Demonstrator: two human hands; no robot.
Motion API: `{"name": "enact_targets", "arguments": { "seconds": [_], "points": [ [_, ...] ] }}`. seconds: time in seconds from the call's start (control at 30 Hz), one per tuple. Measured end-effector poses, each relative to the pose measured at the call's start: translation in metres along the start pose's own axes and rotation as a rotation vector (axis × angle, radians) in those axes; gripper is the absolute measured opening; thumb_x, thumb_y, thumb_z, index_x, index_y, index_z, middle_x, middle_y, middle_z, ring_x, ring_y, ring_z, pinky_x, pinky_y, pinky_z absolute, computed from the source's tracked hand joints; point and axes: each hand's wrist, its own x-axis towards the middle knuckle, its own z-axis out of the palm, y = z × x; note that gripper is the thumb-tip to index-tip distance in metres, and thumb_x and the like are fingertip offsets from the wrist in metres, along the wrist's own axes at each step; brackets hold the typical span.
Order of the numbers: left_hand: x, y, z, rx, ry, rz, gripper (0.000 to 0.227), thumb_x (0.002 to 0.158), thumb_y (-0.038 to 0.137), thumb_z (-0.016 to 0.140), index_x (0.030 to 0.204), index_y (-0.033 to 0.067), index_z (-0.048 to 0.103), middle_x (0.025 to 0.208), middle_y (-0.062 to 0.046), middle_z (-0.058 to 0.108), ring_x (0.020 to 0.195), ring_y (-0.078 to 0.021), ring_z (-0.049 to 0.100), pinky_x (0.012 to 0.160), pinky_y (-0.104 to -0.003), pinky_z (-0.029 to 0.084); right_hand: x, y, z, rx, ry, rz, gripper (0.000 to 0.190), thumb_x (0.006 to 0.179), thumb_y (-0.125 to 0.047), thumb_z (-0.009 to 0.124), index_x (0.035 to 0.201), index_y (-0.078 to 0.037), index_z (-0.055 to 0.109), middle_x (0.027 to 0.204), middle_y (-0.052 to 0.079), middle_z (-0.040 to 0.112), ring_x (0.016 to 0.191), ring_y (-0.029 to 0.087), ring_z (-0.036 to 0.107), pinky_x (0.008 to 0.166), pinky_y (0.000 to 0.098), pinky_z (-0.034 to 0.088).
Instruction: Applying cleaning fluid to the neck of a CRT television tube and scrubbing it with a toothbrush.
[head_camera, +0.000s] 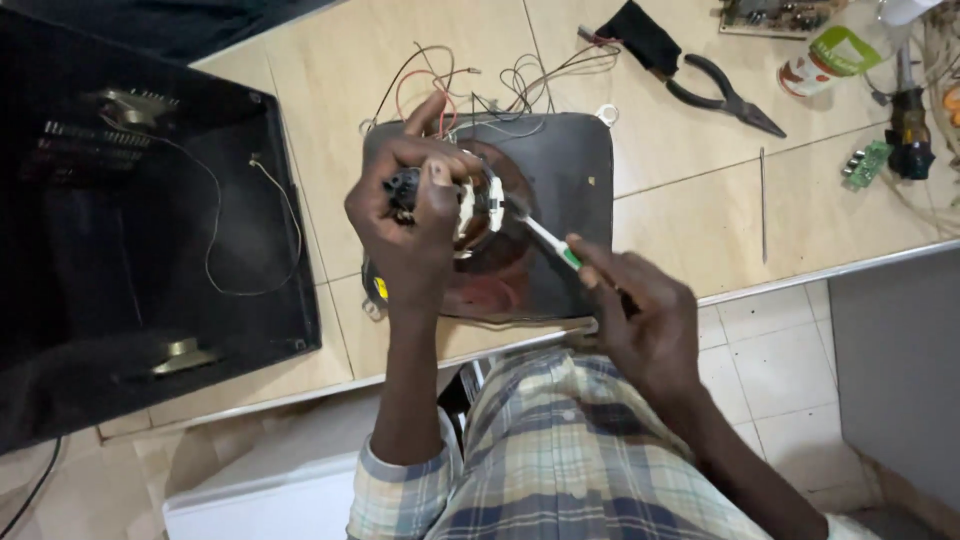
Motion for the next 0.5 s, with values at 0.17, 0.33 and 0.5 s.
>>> {"name": "enact_targets", "arguments": {
  "seconds": [0.17, 0.33, 0.5],
  "points": [
    [-0.005, -0.005, 0.007, -0.003, 0.058, -0.005, 0.013, 0.098, 0.018, 0.050, 0.094, 0.0118, 0.061, 0.086, -0.005, 0.069, 0.096, -0.0225, 0.071, 0.125, -0.060, 0.048, -0.009, 0.002, 0.021, 0.278, -0.018, 0.410, 0.047, 0.094, -0.017, 0.067, 0.140, -0.006, 0.064, 0.086, 0.003, 0.064, 0.068, 0.009, 0.060, 0.063, 0.0267, 0.070],
    [-0.005, -0.002, 0.007, 0.046, 0.100, -0.062, 0.018, 0.100, 0.023, 0.052, 0.094, 0.0109, 0.063, 0.092, -0.006, 0.072, 0.130, -0.0396, 0.063, 0.123, -0.061, 0.047, -0.002, -0.005, 0.038, 0.093, 0.069, 0.074, 0.037, 0.097, -0.011, 0.068, 0.134, -0.006, 0.068, 0.096, 0.011, 0.072, 0.075, 0.015, 0.061, 0.058, 0.0273, 0.052],
    [-0.003, -0.013, 0.010, -0.032, 0.203, 0.055, 0.023, 0.097, 0.024, 0.061, 0.082, 0.0065, 0.066, 0.076, -0.009, 0.067, 0.086, -0.0273, 0.075, 0.115, -0.059, 0.046, -0.002, -0.001, 0.026, 0.408, 0.003, 0.105, 0.035, 0.092, -0.001, 0.068, 0.127, -0.001, 0.071, 0.066, 0.015, 0.061, 0.047, 0.021, 0.071, 0.043, 0.0283, 0.054]
  ]
}}
